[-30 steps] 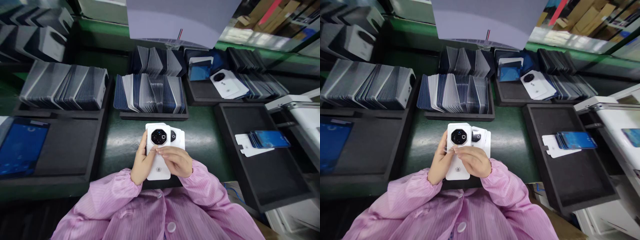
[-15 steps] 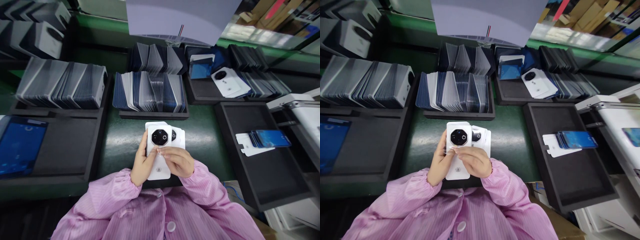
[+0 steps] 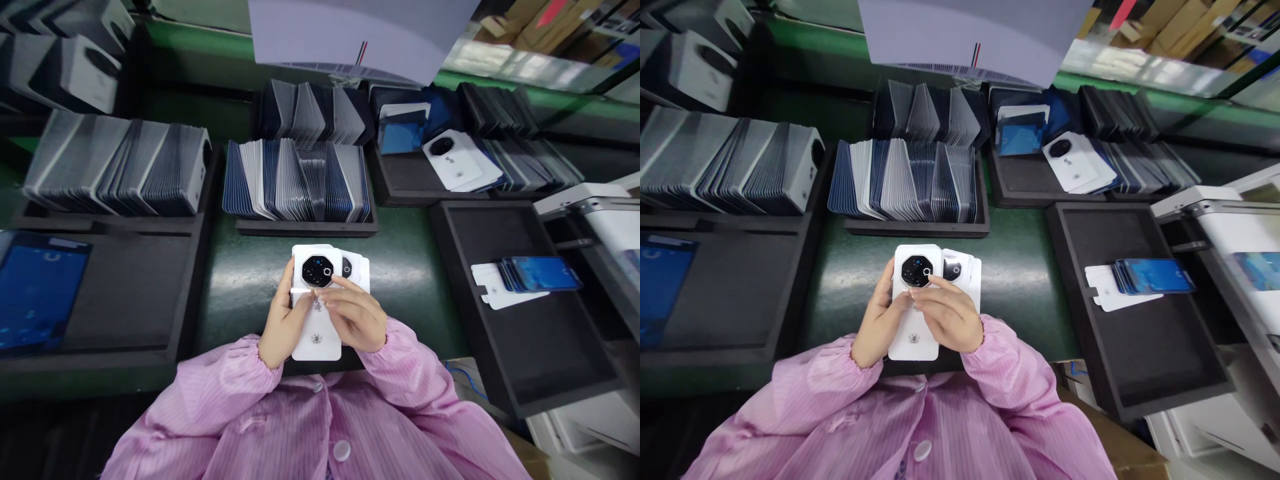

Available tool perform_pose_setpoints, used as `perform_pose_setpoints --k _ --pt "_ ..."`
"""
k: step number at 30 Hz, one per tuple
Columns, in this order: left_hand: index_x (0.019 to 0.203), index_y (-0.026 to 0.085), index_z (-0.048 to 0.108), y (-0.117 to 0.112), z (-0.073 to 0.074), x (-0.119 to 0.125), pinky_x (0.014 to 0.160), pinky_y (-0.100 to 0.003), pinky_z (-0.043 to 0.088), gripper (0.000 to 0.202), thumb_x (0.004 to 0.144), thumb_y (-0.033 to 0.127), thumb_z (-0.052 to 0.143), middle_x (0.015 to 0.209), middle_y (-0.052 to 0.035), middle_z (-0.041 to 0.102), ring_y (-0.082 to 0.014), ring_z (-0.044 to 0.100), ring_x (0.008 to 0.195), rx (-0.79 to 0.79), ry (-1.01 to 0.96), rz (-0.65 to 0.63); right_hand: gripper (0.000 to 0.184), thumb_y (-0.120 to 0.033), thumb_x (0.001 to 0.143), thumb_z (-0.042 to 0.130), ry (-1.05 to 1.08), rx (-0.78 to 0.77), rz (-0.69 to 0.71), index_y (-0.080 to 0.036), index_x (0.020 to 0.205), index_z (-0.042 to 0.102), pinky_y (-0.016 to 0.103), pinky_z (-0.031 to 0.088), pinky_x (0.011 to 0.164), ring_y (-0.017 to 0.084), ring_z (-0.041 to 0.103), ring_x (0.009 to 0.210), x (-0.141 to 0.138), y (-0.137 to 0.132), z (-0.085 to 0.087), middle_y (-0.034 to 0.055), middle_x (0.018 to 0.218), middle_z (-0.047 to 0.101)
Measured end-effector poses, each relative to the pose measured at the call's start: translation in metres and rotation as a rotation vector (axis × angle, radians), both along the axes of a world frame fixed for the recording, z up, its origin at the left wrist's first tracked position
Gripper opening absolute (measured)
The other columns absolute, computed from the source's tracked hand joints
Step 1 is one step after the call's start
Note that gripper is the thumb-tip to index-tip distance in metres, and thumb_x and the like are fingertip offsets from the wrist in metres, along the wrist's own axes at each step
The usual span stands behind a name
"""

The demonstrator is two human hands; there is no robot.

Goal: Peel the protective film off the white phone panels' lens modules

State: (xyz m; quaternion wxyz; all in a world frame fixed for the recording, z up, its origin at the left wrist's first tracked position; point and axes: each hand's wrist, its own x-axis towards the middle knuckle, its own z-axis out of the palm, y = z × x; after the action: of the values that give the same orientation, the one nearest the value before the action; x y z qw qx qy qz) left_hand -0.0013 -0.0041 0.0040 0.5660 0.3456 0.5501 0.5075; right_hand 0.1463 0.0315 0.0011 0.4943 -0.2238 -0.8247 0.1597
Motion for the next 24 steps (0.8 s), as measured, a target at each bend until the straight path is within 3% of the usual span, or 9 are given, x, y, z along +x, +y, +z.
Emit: perform_pose_setpoints --k 13,24 --pt "0.146 0.029 0.033 -0.0005 -0.0038 -0.0015 0.113 -0.039 0.033 0.064 0.088 0.031 0.057 0.149 -0.0053 0.045 -0.0249 0.043 0.136 0.058 0.017 -0.004 0.031 0.002 0.081 0.055 -0.021 0.022 0.043 -0.014 0.107 0.06 0.041 0.054 0.101 0.018 0.071 0.098 0.0004 0.0004 0.0034 0.0095 0.099 0.074" --pt "0.145 0.029 0.035 -0.0042 -0.0042 -0.0008 0.113 -0.039 0.033 0.062 0.088 0.035 0.058 0.149 -0.0057 0.045 -0.0263 0.04 0.138 0.118 0.085 0.021 0.032 0.0 0.081 0.056 -0.021 0.037 0.03 -0.019 0.106 0.061 0.041 0.056 0.099 0.018 0.073 0.093 0.0003 0.0013 0.004 0.0061 0.094 0.075"
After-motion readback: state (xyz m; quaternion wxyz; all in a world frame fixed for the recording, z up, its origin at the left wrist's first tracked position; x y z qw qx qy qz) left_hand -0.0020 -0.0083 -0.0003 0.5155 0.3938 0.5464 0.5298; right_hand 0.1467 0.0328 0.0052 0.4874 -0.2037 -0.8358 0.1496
